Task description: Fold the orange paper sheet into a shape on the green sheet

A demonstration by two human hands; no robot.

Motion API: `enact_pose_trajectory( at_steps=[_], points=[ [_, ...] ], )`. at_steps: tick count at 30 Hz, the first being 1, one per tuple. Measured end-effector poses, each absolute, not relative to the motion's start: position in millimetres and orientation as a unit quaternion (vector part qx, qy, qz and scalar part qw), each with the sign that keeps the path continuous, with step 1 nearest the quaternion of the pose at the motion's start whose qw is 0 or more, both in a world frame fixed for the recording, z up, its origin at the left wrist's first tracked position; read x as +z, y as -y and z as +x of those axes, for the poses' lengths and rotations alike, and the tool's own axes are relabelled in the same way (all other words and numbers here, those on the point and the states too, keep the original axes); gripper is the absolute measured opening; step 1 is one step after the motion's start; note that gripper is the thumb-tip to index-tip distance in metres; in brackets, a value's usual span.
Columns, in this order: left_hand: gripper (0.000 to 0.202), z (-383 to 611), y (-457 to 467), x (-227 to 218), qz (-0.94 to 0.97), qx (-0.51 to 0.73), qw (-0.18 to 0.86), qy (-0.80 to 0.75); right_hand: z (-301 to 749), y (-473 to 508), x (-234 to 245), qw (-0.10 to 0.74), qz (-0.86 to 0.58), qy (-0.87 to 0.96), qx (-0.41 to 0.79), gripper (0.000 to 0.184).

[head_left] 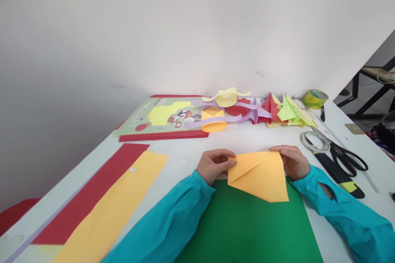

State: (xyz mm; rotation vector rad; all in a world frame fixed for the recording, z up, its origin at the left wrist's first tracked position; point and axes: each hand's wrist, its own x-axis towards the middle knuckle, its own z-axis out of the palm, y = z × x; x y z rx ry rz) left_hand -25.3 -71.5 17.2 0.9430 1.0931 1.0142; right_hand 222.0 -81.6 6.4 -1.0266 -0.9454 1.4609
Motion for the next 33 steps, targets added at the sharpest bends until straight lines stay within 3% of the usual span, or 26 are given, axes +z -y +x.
enact_pose_trajectory(
  at_steps=[3, 7, 12, 24, 33],
  points=[
    [0.045, -23.7, 72.7, 15.0, 0.432, 0.478, 0.610, -0.461, 219.7, 82.0, 7.1, 0.529, -0.435, 0.405, 0.605, 0.043],
    [0.046, -23.9, 72.0, 13.3, 0.435, 0.523, 0.590, -0.435, 216.8, 82.1, 4.6, 0.503, -0.476, 0.449, 0.564, 0.031],
    [0.046, -24.2, 71.9, 13.6, 0.405, 0.551, 0.587, -0.433, 214.3, 82.0, 5.7, 0.501, -0.504, 0.459, 0.533, 0.032],
    [0.047, -17.9, 77.2, 21.0, 0.373, 0.499, 0.635, -0.457, 217.2, 80.0, -2.5, 0.522, -0.533, 0.449, 0.491, 0.030],
    [0.042, -19.3, 75.0, 18.8, 0.385, 0.529, 0.588, -0.475, 215.8, 80.3, 0.6, 0.523, -0.530, 0.457, 0.487, 0.032]
  ],
)
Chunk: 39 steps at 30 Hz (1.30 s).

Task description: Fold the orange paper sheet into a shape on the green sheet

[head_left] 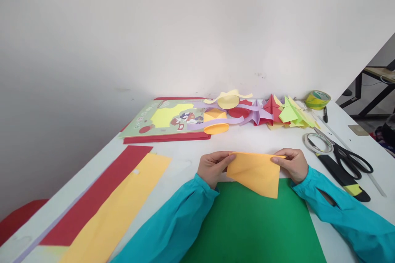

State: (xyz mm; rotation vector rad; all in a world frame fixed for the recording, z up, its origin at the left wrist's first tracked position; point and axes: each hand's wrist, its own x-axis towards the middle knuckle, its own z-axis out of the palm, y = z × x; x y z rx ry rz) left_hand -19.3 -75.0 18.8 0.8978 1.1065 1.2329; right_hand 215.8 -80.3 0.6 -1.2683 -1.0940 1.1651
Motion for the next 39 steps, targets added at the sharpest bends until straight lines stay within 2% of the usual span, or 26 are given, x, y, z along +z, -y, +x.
enact_pose_trajectory(
  at_steps=[13, 21, 31, 39],
  points=[
    [0.036, -17, 80, 16, 0.404, 0.490, 0.610, -0.474, 212, 86, 3, 0.513, -0.504, 0.479, 0.503, 0.027],
    [0.039, -20, 76, 12, 0.388, 0.483, 0.618, -0.484, 207, 85, 10, 0.537, -0.488, 0.460, 0.512, 0.022],
    [0.038, -20, 75, 12, 0.382, 0.488, 0.622, -0.478, 207, 85, 8, 0.539, -0.498, 0.458, 0.502, 0.031],
    [0.038, -21, 74, 15, 0.383, 0.491, 0.614, -0.484, 207, 85, 11, 0.556, -0.478, 0.440, 0.518, 0.030]
  ],
)
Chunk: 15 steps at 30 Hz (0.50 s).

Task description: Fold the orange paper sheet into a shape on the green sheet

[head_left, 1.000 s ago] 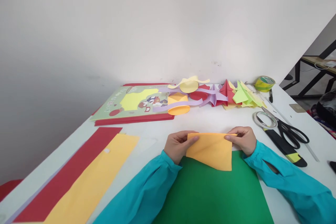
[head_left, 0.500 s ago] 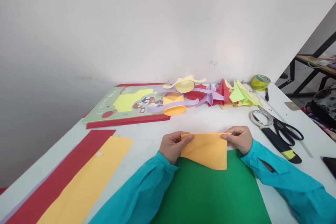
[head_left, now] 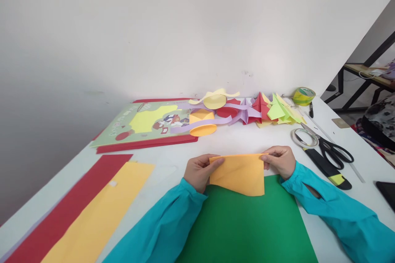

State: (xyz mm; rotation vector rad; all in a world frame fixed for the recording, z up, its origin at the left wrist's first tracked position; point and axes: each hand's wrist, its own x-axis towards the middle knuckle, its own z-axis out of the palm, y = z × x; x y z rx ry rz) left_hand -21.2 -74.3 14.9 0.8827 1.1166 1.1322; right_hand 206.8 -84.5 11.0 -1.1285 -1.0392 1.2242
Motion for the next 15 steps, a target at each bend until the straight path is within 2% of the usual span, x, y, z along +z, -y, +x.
enact_pose_trajectory(
  at_steps=[15],
  points=[
    [0.036, -20.7, 73.6, 13.5, 0.367, 0.506, 0.615, -0.481, 207.8, 84.1, 8.2, 0.557, -0.478, 0.440, 0.517, 0.029]
  ],
)
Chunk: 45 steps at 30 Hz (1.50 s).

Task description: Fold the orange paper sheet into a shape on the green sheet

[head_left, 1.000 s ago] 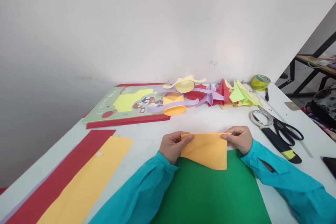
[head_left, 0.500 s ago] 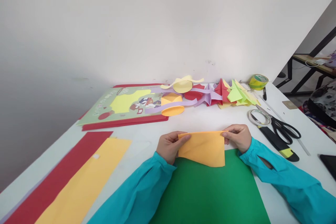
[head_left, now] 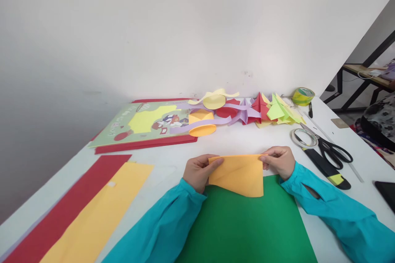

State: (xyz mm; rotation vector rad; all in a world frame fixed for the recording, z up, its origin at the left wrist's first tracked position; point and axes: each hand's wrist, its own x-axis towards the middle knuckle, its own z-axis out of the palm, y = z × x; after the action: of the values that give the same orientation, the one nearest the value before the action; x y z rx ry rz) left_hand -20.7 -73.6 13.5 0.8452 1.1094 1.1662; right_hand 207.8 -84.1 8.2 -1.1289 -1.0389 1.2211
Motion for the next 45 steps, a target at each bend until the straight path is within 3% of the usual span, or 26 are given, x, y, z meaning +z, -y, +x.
enact_pose_trajectory(
  at_steps=[26, 45],
  points=[
    [0.045, -21.8, 72.2, 10.7, 0.366, 0.504, 0.594, -0.509, 210.9, 80.4, 7.6, 0.569, -0.455, 0.411, 0.549, 0.029],
    [0.042, -22.1, 72.9, 12.7, 0.365, 0.502, 0.601, -0.504, 214.4, 79.8, 1.1, 0.568, -0.414, 0.431, 0.565, 0.026]
  ],
)
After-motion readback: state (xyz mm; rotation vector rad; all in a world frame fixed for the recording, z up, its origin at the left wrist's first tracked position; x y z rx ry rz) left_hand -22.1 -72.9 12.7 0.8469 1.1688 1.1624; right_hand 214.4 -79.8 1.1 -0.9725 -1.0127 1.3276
